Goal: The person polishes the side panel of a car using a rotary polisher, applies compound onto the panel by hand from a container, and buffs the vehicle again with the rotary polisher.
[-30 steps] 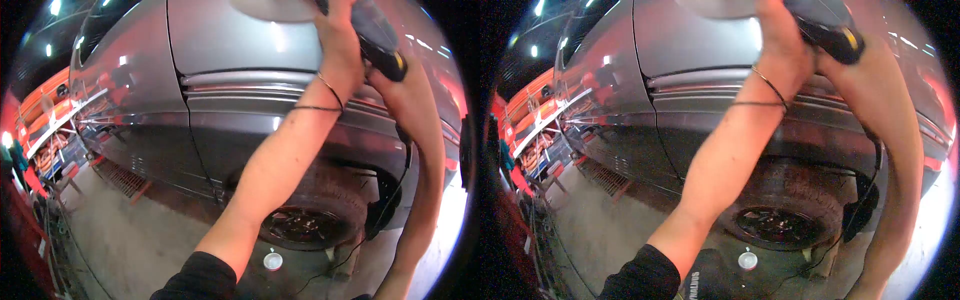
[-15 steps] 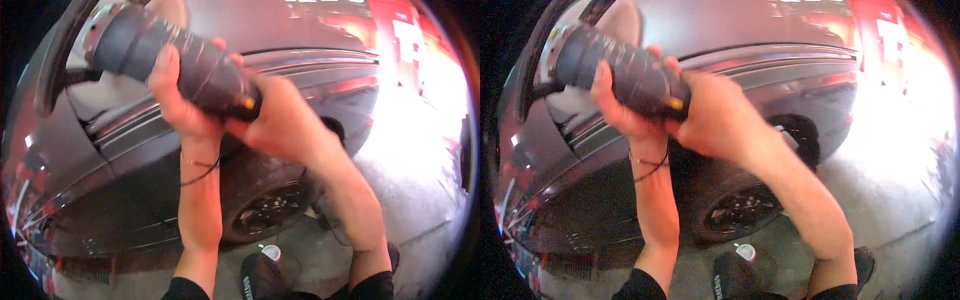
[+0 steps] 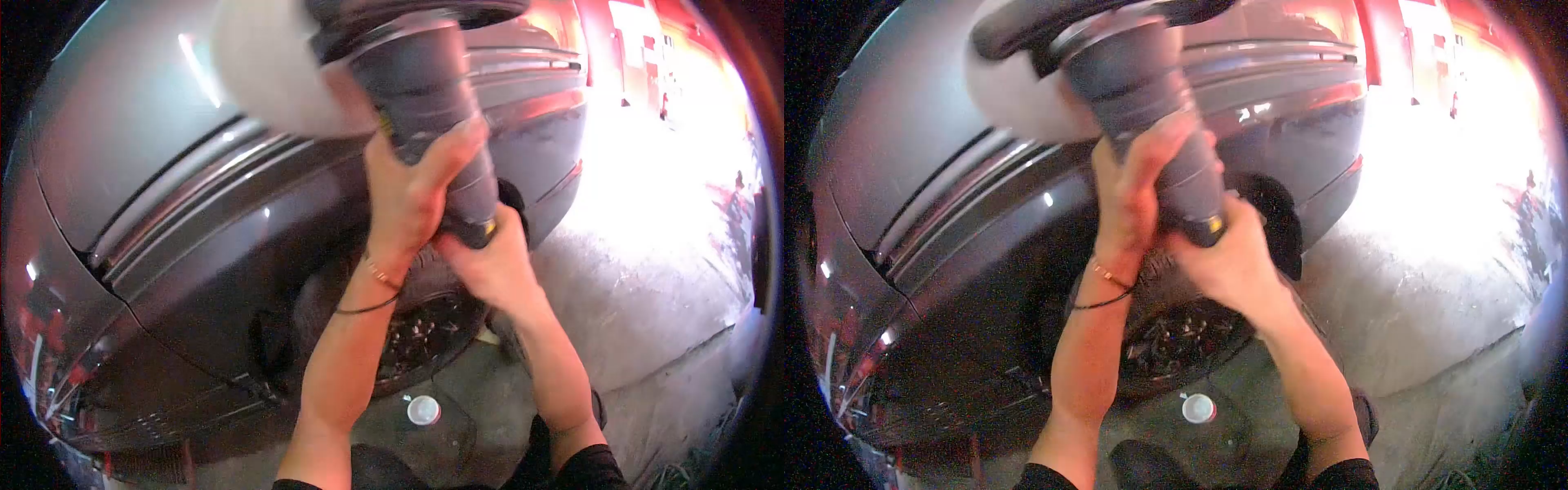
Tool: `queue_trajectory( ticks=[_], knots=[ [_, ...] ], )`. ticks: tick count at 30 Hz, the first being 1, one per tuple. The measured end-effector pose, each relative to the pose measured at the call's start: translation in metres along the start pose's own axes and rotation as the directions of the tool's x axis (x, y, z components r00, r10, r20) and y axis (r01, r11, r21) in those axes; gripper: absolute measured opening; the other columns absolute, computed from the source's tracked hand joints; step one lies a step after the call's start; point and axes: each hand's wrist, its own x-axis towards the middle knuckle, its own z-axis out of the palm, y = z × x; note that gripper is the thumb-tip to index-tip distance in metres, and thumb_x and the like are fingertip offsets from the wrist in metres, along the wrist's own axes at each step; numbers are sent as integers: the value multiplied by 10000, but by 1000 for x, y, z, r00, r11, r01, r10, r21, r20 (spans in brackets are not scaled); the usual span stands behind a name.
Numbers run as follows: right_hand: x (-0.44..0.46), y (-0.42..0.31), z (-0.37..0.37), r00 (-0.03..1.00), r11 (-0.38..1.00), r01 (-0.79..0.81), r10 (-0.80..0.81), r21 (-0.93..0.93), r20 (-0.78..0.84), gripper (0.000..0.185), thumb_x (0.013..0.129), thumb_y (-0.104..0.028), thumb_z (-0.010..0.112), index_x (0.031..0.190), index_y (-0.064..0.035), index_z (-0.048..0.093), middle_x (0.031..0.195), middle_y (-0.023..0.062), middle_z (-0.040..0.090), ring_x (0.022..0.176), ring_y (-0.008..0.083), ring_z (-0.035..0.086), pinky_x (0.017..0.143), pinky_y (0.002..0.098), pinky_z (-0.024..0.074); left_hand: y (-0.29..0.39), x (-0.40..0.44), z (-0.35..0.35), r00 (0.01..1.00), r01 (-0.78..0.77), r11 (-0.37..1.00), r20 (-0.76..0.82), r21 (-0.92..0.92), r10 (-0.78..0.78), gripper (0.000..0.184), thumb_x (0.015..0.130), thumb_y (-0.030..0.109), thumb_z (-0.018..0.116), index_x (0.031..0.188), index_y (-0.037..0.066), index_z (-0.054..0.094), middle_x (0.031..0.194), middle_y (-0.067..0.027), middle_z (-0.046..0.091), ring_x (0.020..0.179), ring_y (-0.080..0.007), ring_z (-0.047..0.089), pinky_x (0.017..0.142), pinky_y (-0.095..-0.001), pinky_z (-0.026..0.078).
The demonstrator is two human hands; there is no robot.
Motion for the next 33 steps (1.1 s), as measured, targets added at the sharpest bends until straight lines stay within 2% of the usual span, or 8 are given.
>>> queue_trajectory(
  ticks=[7,9,11,15,21,26,29,33],
  knots=[
    [-20,18,-21,987,992,-121,124,36,-104,343,866,-131,853,1137,37,726,1049,63,768,967,127,695,866,338,575,-20,-17,24,993,116,990,36,-76,-113,447,880,316,906,1154,3,741,1013,-60,763,863,-145,715,805,-315,583],
    [-30,19,-13,997,1000,12,-11,-20,78,402,842,-100,841,1205,21,719,1096,70,775,1021,135,695,933,352,567,-6,-45,12,991,110,981,-61,-158,-120,564,951,430,816,1248,-30,683,1054,-177,784,935,-272,793,832,-401,658],
    [-39,13,3,976,968,191,-169,-162,136,540,766,-116,873,1272,-26,707,1040,228,792,1031,345,790,938,447,597,2,-75,-10,992,64,971,-92,-228,-87,764,1020,546,684,1512,-4,487,1314,-270,706,1122,-403,762,962,-525,651],
    [-53,-19,39,922,936,217,-103,-278,374,634,735,-240,921,1288,-30,694,973,298,755,983,508,732,864,561,604,29,-132,-53,963,-96,893,-269,-439,-29,816,953,524,682,1577,79,401,1219,-218,661,1017,-344,701,921,-483,591],
    [-109,-3,95,810,919,333,-164,-212,563,610,764,-264,882,1240,3,610,924,278,736,917,502,732,801,571,592,41,-224,-98,923,-246,896,-372,-370,100,945,946,672,685,1605,77,360,1213,-176,580,984,-327,633,907,-490,536],
    [-180,46,131,621,937,329,-122,-116,774,628,851,-256,845,1304,48,534,1197,259,659,1146,471,671,941,529,557,33,-340,-130,855,-281,913,-509,-296,98,1049,937,709,682,1678,100,260,1200,-139,562,995,-281,596,877,-476,503],
    [-197,59,144,309,977,111,141,-183,940,783,891,-293,815,1504,33,454,1106,305,715,1043,481,720,877,527,572,27,-410,-142,759,-228,958,-649,-175,62,977,943,677,690,1646,116,310,1204,-126,561,989,-262,600,875,-459,501],
    [-228,101,166,160,985,1,169,-171,973,841,884,-283,809,1559,34,419,1013,324,734,987,481,745,840,529,577,30,-472,-149,561,-160,981,-828,-108,1,881,954,593,705,1596,102,355,1191,-134,585,994,-271,631,909,-437,541]
  ],
)
